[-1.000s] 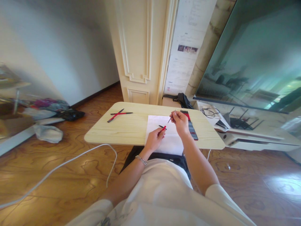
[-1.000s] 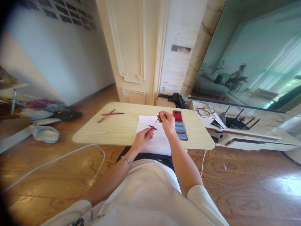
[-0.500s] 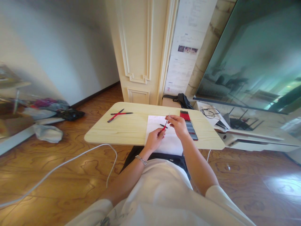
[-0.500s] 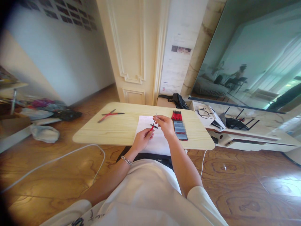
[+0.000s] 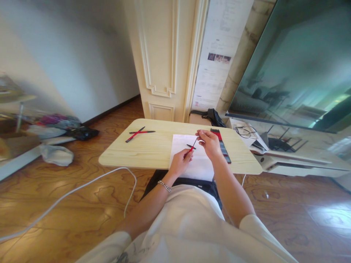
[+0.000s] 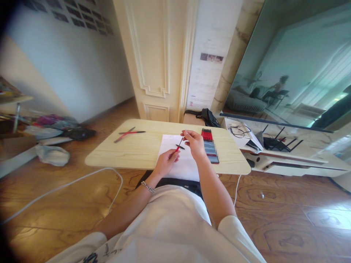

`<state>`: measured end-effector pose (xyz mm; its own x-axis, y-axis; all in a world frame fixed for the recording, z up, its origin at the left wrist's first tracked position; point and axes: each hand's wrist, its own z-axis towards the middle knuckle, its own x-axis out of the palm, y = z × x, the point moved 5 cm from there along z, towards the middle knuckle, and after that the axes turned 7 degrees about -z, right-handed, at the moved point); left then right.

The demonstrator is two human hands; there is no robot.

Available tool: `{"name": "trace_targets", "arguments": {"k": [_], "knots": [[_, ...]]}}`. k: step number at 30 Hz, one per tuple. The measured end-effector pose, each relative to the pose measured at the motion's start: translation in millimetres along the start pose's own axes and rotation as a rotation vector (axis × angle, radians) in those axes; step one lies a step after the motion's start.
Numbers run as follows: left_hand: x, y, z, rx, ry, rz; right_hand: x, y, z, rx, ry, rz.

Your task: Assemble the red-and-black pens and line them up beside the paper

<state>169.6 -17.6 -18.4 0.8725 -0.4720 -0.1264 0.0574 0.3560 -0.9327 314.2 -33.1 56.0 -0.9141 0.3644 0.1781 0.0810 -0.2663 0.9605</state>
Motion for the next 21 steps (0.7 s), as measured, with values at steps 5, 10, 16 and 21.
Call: {"name": "trace_targets", "arguments": {"k": [5, 10, 16, 21], "knots": [[0, -2, -1, 0.014, 0.0, 0.002, -14, -4, 8, -0.047, -0.136, 0.087], [-1, -3, -1, -0.001, -0.003, -0.012, -18, -22, 4, 0.059, -0.093, 0.185], [-1, -4, -1, 0.019, -0.003, 0.007, -2, -42, -14, 0.113, -0.039, 0.245], [-1, -3, 0, 0.045, 0.017, 0.034, 10, -44, -19, 0.033, 0.003, 0.302]]}}
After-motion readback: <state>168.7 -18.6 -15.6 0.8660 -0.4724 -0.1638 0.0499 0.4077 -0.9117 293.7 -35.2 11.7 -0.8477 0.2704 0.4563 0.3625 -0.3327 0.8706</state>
